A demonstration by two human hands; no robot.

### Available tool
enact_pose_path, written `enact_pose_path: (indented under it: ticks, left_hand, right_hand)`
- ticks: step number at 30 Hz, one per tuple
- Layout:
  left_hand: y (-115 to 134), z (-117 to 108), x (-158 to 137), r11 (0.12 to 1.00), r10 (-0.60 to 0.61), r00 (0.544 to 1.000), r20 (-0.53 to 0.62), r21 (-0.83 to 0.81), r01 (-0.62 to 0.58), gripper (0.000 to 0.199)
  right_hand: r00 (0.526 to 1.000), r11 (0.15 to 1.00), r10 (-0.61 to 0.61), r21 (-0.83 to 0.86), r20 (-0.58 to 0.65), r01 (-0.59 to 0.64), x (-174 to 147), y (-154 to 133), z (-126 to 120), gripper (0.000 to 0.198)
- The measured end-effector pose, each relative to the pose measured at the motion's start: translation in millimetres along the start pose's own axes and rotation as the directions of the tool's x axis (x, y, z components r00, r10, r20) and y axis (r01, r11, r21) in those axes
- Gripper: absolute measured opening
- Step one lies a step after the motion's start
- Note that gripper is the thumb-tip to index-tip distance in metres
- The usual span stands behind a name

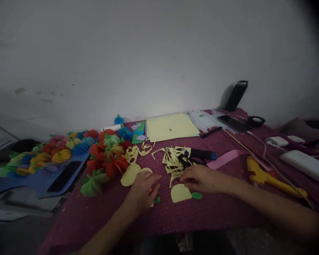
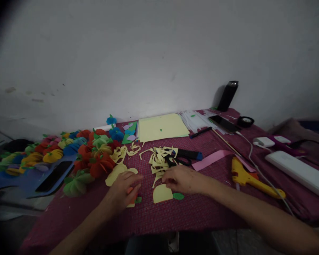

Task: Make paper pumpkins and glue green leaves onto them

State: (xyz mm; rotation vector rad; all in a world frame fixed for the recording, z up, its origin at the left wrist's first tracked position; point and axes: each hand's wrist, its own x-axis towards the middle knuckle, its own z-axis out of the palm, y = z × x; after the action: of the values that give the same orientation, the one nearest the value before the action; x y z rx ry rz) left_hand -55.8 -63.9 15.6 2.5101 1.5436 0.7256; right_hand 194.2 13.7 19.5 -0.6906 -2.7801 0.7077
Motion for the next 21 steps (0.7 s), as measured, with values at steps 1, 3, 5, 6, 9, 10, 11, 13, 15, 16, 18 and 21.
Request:
enact_pose_path:
  ticks: [1, 3, 5, 6, 9, 10, 11, 13, 15, 16, 18, 21]
  left_hand:
    - [9, 0, 4, 1.0, 0.0, 0.999, 0.041, -0.009, 0.0, 0.019]
    - [26, 1, 12, 1.0, -0.002, 0.98, 0.198, -0.012, 0.005, 0.025]
    - [40, 5, 18, 0.999, 0.039, 0.946, 0.322, -0.008, -0.038, 0.036]
    - [44, 8, 20, 0.998, 0.055, 0.931, 0.361, -0.01, -0.055, 0.041]
    - [49, 18, 23, 0.997, 0.068, 0.902, 0.426, -0.011, -0.07, 0.049]
    - [48, 21, 23, 0.998, 0.063, 0.898, 0.436, -0.01, -0.066, 0.05]
    - [46, 24, 23, 0.998, 0.058, 0.895, 0.443, -0.011, -0.059, 0.049]
    - [42, 29, 22, 0.998, 0.056, 0.891, 0.45, -0.024, -0.05, 0.045]
    - [37, 31, 22, 0.998, 0.059, 0.892, 0.448, -0.05, -0.041, 0.04]
    - [36, 32, 22, 0.997, 0.062, 0.894, 0.444, -0.07, -0.034, 0.037]
    - [32, 32, 22, 0.993, 0.071, 0.898, 0.435, -0.119, -0.021, 0.033]
    - [28, 32, 23, 0.984, 0.099, 0.902, 0.419, -0.176, -0.027, 0.028]
  right_hand:
    - [0.999, 1.0, 0.0, 0.027, 0.033, -0.001, -4, 3, -3, 0.015]
    - [0.997, 0.997, 0.001, 0.082, 0.075, -0.007, -8, 8, -6, 0.015]
    - [0.994, 0.993, -0.01, 0.122, 0.113, -0.003, -9, 11, -7, 0.017]
    - [0.991, 0.992, -0.018, 0.13, 0.13, 0.001, -10, 12, -7, 0.018]
    - [0.989, 0.995, -0.036, 0.102, 0.144, 0.021, -12, 12, -6, 0.025]
    - [0.99, 0.996, -0.039, 0.082, 0.135, 0.028, -14, 11, -6, 0.029]
    - [0.992, 0.998, -0.04, 0.058, 0.123, 0.033, -16, 10, -5, 0.034]
    - [0.995, 1.0, -0.031, 0.003, 0.1, 0.031, -19, 8, -4, 0.041]
    - [0.996, 0.999, -0.012, -0.047, 0.087, 0.017, -22, 6, -2, 0.042]
    - [0.997, 0.998, -0.004, -0.066, 0.082, 0.01, -22, 6, -1, 0.041]
    - [0.997, 0.996, 0.001, -0.088, 0.083, 0.006, -23, 6, 1, 0.035]
    - [0.995, 0.996, -0.006, -0.087, 0.099, 0.015, -23, 5, -1, 0.028]
